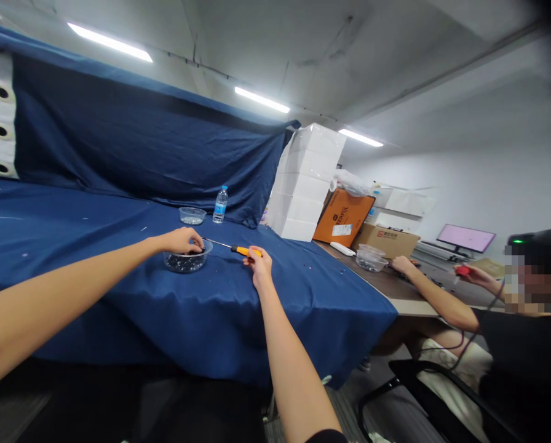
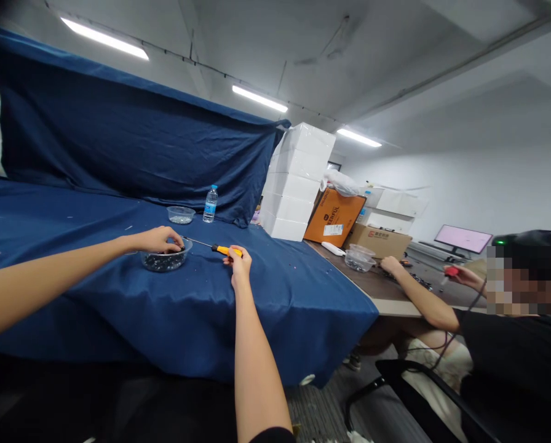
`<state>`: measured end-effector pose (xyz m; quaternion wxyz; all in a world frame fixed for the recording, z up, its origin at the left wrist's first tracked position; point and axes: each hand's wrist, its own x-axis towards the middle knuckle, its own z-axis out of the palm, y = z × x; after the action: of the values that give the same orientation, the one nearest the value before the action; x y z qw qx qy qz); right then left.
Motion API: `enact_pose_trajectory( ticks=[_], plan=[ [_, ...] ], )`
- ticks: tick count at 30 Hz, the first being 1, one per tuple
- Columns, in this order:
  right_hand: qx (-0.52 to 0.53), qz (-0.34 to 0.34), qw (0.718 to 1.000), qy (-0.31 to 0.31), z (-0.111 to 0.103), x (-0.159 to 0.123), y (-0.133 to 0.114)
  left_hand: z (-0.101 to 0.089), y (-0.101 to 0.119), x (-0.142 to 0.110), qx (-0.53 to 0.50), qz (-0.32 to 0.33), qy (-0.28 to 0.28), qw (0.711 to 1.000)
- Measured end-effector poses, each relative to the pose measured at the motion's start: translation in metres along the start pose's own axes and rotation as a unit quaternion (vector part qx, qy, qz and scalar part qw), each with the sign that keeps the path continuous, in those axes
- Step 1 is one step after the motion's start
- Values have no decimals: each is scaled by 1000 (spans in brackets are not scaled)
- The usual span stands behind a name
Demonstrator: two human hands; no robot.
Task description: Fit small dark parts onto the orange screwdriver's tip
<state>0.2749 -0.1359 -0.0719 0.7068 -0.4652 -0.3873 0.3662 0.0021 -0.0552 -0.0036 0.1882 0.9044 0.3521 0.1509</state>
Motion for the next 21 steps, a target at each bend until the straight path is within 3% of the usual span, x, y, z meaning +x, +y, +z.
enact_pose_trajectory(
  ticks=[6,11,21],
  plan=[
    [4,-2,1000,13,1,-2,-2,-6,-8,-4,-96,-47,32,994],
    [7,-4,1000,23,3,-5,-4,-13,-7,-11,-155,-60,13,986],
    [6,-5,999,38,6,-10,-9,-9,-3,-10,-153,-77,-13,985]
  ],
)
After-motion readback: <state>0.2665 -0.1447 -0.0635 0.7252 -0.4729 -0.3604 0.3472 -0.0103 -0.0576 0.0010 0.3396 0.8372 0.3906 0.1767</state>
